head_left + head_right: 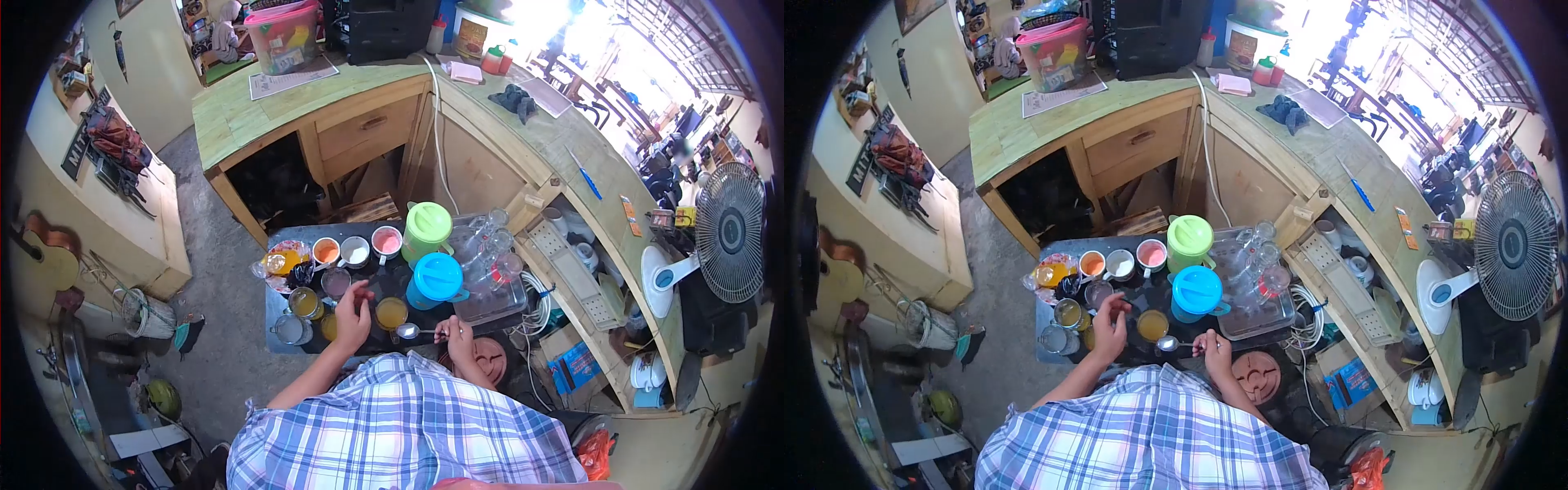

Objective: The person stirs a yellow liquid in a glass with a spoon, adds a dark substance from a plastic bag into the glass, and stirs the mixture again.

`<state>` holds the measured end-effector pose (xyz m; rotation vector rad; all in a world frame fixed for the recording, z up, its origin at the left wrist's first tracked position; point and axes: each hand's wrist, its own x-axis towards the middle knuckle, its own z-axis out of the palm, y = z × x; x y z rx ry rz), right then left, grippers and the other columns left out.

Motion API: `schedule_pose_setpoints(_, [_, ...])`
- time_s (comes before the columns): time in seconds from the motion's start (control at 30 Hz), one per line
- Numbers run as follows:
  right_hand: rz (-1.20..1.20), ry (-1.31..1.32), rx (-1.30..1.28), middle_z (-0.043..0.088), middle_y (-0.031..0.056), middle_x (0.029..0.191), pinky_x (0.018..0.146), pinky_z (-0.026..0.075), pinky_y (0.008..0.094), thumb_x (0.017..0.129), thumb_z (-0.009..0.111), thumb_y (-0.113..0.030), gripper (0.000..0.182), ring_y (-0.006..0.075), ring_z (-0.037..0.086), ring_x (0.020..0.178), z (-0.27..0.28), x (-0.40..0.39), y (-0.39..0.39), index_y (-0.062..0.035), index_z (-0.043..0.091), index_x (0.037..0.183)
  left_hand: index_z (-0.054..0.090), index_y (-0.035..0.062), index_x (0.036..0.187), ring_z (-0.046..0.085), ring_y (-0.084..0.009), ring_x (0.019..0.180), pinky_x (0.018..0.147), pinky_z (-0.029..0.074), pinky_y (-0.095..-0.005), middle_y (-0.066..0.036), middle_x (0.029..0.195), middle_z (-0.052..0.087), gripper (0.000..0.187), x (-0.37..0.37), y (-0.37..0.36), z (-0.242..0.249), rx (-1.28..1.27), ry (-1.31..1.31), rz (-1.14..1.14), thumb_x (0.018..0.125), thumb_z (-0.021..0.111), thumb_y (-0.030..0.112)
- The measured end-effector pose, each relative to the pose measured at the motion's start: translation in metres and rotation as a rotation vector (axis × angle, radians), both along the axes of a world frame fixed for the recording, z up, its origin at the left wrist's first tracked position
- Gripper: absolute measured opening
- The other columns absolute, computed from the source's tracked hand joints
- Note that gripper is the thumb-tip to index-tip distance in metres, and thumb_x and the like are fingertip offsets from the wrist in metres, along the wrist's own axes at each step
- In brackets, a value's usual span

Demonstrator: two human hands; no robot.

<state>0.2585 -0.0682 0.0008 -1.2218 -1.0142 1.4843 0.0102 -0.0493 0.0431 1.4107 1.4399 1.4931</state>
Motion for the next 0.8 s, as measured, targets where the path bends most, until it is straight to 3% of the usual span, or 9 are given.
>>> schedule_pose_setpoints(0.1, [0.060, -0.002, -0.039, 0.058, 0.0094, 0.074, 0.059, 0.052, 0.0277, 0.100, 0.038, -0.037, 0.046, 0.0153, 0.059, 0.064, -0.002, -0.008, -0.001, -0.0051, 0.044, 0.068, 0.056, -0.0011, 0.109, 0.060, -0.0129, 0.076, 0.070, 0.048, -0.0256, -0.007, 0.085, 0.063, 0.024, 0.004, -0.026, -0.002, -0.088, 0.018, 0.038, 0.086, 0.050, -0.003])
schedule_pose_setpoints(0.27, [0.136, 0.030, -0.043, 0.059, 0.0106, 0.078, 0.059, 0.052, 0.0281, 0.101, 0.036, -0.037, 0.045, 0.0161, 0.060, 0.066, 0.005, -0.009, 0.009, -0.0058, 0.042, 0.068, 0.059, -0.0015, 0.102, 0.058, -0.0117, 0.069, 0.065, 0.046, -0.0244, -0.007, 0.078, 0.061, 0.017, 0.010, -0.064, -0.013, -0.242, -0.072, 0.011, 0.087, 0.051, 0.002])
schedule_pose_setpoints(0.37, [0.063, 0.039, -0.019, 0.059, 0.0108, 0.078, 0.060, 0.052, 0.0282, 0.101, 0.037, -0.038, 0.045, 0.0166, 0.060, 0.065, -0.004, -0.001, 0.015, -0.0059, 0.042, 0.069, 0.058, -0.0001, 0.109, 0.060, -0.0153, 0.067, 0.063, 0.048, -0.0284, -0.010, 0.072, 0.061, 0.029, 0.008, -0.075, -0.036, -0.537, 0.192, -0.186, 0.084, 0.059, 0.015])
schedule_pose_setpoints(0.47, [0.034, 0.046, -0.049, 0.060, 0.0124, 0.079, 0.062, 0.053, 0.0283, 0.100, 0.037, -0.040, 0.047, 0.0180, 0.061, 0.067, -0.006, -0.005, 0.013, -0.0047, 0.044, 0.070, 0.054, 0.0009, 0.116, 0.063, -0.0180, 0.071, 0.066, 0.050, -0.0318, -0.012, 0.078, 0.065, 0.041, 0.023, -0.078, -0.068, -0.710, 0.201, -0.278, 0.082, 0.064, 0.022])
schedule_pose_setpoints(0.5, [0.087, 0.061, -0.058, 0.061, 0.0136, 0.081, 0.062, 0.053, 0.0286, 0.100, 0.038, -0.040, 0.047, 0.0188, 0.061, 0.068, -0.005, -0.009, 0.012, -0.0036, 0.045, 0.071, 0.046, 0.0013, 0.125, 0.064, -0.0210, 0.075, 0.071, 0.051, -0.0340, -0.014, 0.086, 0.067, 0.055, 0.027, -0.073, -0.066, -0.819, 0.164, -0.394, 0.081, 0.067, 0.027])
schedule_pose_setpoints(0.6, [0.164, 0.063, -0.063, 0.062, 0.0165, 0.086, 0.064, 0.054, 0.0302, 0.099, 0.038, -0.040, 0.048, 0.0205, 0.063, 0.073, -0.005, -0.016, 0.013, -0.0001, 0.049, 0.075, 0.040, 0.0003, 0.129, 0.064, -0.0225, 0.075, 0.071, 0.051, -0.0343, -0.015, 0.090, 0.067, 0.063, 0.043, -0.068, -0.085, -0.875, 0.109, -0.371, 0.082, 0.068, 0.031])
schedule_pose_setpoints(0.67, [0.149, 0.084, 0.036, 0.064, 0.0127, 0.084, 0.065, 0.054, 0.0287, 0.101, 0.038, -0.036, 0.050, 0.0172, 0.064, 0.072, -0.009, -0.019, 0.020, 0.0064, 0.061, 0.090, 0.037, -0.0009, 0.129, 0.063, -0.0215, 0.072, 0.065, 0.050, -0.0338, -0.013, 0.085, 0.065, 0.061, 0.043, -0.064, -0.090, -0.831, 0.114, -0.389, 0.084, 0.066, 0.030])
schedule_pose_setpoints(0.73, [0.161, 0.104, 0.030, 0.064, 0.0124, 0.084, 0.066, 0.054, 0.0287, 0.101, 0.038, -0.036, 0.049, 0.0172, 0.064, 0.073, -0.008, -0.025, 0.022, 0.0066, 0.061, 0.090, 0.040, -0.0008, 0.124, 0.061, -0.0193, 0.068, 0.061, 0.048, -0.0326, -0.009, 0.079, 0.062, 0.050, 0.045, -0.058, -0.089, -0.935, -0.202, -0.440, 0.088, 0.062, 0.026])
schedule_pose_setpoints(0.8, [0.177, 0.137, 0.007, 0.064, 0.0119, 0.084, 0.070, 0.054, 0.0287, 0.101, 0.039, -0.034, 0.048, 0.0171, 0.064, 0.074, -0.009, -0.032, 0.022, 0.0072, 0.060, 0.091, 0.043, 0.0001, 0.121, 0.060, -0.0181, 0.067, 0.060, 0.048, -0.0321, -0.009, 0.077, 0.061, 0.043, 0.045, -0.056, -0.092, -0.923, -0.143, -0.415, 0.089, 0.060, 0.025])
